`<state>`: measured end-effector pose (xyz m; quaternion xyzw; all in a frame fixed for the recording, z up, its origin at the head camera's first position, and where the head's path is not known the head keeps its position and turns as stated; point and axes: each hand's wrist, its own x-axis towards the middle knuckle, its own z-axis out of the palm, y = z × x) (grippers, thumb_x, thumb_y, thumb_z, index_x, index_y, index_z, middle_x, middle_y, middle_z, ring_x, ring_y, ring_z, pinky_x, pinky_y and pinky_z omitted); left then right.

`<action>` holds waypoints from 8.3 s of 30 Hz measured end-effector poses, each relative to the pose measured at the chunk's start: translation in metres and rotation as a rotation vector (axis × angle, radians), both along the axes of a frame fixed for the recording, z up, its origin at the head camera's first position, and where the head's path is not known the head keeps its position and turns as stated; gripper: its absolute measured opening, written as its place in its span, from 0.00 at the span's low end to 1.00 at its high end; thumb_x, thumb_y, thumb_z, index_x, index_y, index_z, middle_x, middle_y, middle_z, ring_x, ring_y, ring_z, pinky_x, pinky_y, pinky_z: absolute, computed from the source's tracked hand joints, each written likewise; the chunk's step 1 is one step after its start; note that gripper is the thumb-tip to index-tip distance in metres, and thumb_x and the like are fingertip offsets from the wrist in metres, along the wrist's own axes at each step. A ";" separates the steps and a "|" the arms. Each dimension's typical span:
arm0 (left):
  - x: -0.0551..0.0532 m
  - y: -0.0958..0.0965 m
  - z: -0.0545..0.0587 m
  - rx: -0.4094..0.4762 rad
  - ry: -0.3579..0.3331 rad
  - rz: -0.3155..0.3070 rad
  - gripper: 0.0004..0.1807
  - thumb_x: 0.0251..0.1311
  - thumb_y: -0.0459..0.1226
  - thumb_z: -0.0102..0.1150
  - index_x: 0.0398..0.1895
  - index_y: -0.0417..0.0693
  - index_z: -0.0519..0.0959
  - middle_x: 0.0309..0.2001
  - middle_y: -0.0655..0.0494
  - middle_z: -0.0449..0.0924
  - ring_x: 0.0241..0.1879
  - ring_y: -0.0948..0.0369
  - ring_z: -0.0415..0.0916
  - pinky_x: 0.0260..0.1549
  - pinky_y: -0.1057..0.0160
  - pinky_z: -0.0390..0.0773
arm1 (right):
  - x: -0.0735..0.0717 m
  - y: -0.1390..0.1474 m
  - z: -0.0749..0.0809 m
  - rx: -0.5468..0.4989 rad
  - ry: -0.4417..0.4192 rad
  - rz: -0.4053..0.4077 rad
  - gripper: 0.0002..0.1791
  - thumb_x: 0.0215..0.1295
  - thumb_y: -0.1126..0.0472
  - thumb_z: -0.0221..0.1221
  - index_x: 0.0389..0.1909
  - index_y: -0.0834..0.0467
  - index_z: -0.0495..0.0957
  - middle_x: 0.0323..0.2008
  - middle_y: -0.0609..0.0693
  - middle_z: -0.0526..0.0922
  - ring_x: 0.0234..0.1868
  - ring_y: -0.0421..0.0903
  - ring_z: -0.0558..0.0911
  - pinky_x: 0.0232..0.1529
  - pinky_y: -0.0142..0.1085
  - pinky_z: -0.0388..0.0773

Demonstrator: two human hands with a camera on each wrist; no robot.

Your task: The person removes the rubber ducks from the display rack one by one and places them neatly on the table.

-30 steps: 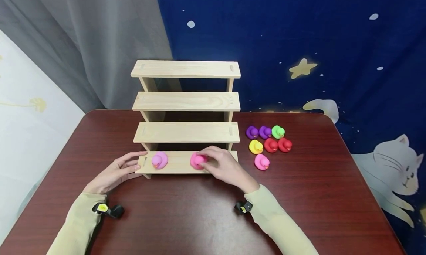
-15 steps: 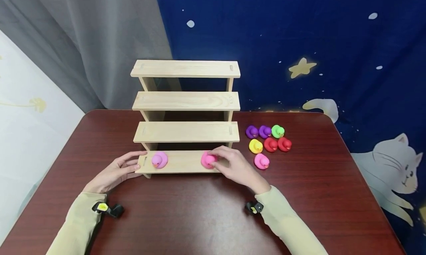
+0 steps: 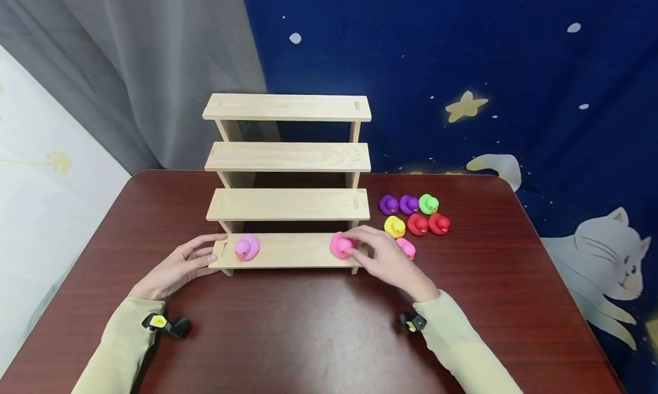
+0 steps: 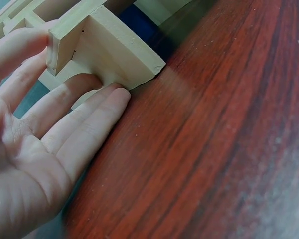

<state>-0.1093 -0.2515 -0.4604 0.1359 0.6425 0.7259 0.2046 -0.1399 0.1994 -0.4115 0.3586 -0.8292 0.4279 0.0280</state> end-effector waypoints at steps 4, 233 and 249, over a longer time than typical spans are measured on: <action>-0.001 0.000 0.000 0.005 -0.012 0.001 0.27 0.68 0.25 0.50 0.70 0.39 0.60 0.60 0.44 0.71 0.54 0.53 0.76 0.52 0.55 0.75 | -0.001 0.009 0.001 0.009 0.029 -0.007 0.20 0.57 0.70 0.67 0.52 0.61 0.80 0.47 0.49 0.82 0.43 0.42 0.81 0.46 0.43 0.79; -0.002 -0.002 -0.004 0.046 -0.014 -0.002 0.27 0.69 0.25 0.47 0.70 0.36 0.59 0.61 0.45 0.72 0.55 0.53 0.75 0.52 0.54 0.75 | -0.013 -0.176 -0.004 -0.079 -0.073 0.200 0.19 0.59 0.62 0.68 0.51 0.62 0.80 0.46 0.51 0.81 0.46 0.42 0.78 0.50 0.34 0.74; -0.002 -0.002 -0.004 0.018 -0.031 0.009 0.27 0.69 0.25 0.48 0.70 0.39 0.60 0.60 0.45 0.72 0.55 0.53 0.75 0.52 0.54 0.75 | -0.012 -0.176 -0.010 -0.096 -0.052 0.172 0.15 0.57 0.65 0.68 0.46 0.60 0.83 0.42 0.48 0.82 0.45 0.41 0.76 0.48 0.35 0.74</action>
